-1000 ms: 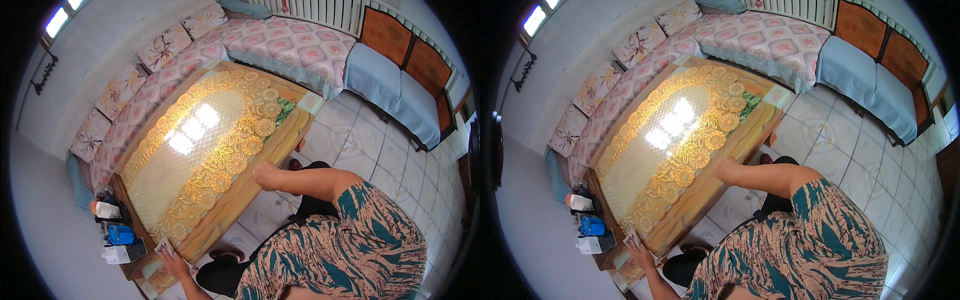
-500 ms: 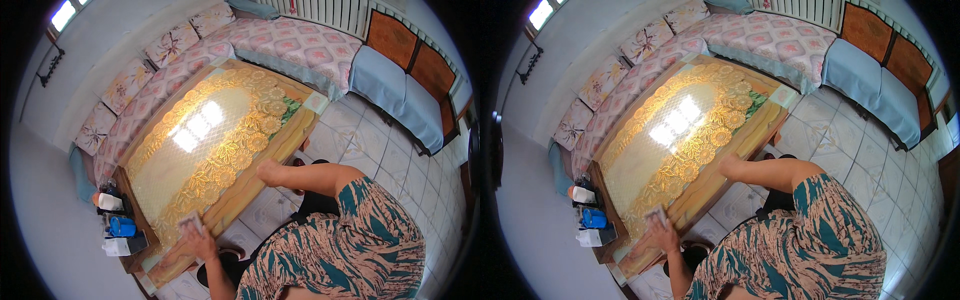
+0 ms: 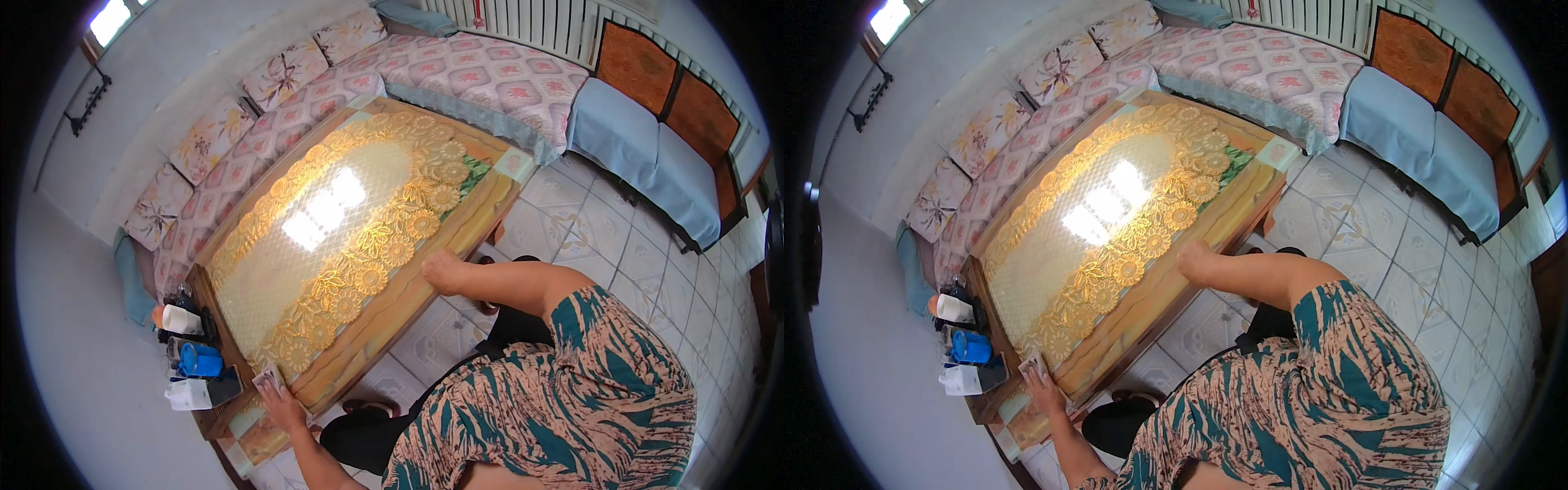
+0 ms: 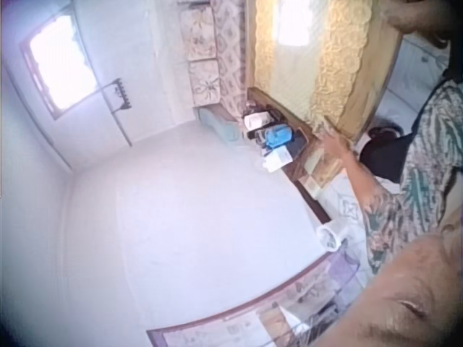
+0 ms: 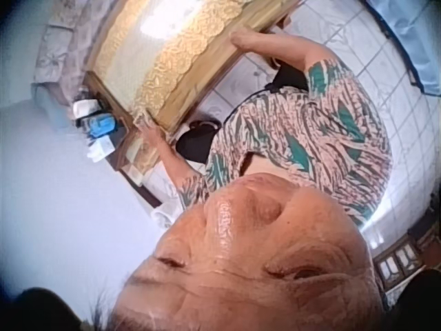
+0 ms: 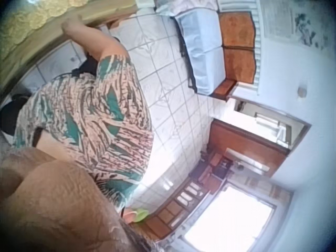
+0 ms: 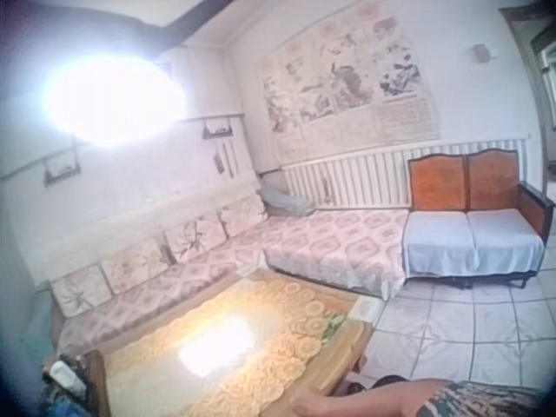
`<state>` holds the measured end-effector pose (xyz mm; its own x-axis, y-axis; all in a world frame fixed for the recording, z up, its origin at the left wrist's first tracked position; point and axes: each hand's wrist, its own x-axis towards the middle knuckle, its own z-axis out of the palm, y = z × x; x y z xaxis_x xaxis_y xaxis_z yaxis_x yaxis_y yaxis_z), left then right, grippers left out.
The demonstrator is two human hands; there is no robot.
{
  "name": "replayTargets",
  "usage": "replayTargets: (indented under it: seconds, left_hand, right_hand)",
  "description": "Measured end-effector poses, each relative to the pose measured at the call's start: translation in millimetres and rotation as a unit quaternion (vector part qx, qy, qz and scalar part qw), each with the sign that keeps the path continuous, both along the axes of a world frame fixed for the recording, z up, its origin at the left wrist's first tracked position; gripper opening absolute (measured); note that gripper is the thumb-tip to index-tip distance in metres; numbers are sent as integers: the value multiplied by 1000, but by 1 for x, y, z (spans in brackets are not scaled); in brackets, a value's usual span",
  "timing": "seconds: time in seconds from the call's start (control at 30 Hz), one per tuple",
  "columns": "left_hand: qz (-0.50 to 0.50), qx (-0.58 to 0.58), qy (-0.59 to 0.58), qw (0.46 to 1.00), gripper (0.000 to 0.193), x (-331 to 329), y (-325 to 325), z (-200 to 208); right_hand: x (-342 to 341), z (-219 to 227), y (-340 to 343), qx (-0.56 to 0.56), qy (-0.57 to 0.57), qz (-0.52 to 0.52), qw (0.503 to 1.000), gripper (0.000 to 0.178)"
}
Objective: The person wipes the surface of a glass-topped table using a cloth.
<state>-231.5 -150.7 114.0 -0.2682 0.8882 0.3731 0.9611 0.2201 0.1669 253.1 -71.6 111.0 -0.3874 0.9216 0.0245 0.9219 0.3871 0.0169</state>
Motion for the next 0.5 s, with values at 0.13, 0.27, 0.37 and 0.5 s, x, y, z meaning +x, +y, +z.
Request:
replayTargets:
  seconds: [0.13, 0.27, 0.37, 0.5]
  left_hand:
    - [24, 7, 48, 999, 51, -1, -32, -15]
    - [-21, 22, 58, 998, 53, 62, -59, -18]
    - [-101, 26, 26, 994, 55, 127, -55, -3]
    - [-146, 21, 35, 988, 54, 169, -23, -3]
  right_hand:
    - [1, -9, 3, 9, 12, 12, 1000, 13]
    - [-4, 5, -3, -4, -5, 16, 1000, 13]
    - [1, -2, 0, -8, -15, -4, 1000, 13]
    - [-2, 9, 0, -25, -49, 5, 998, 17]
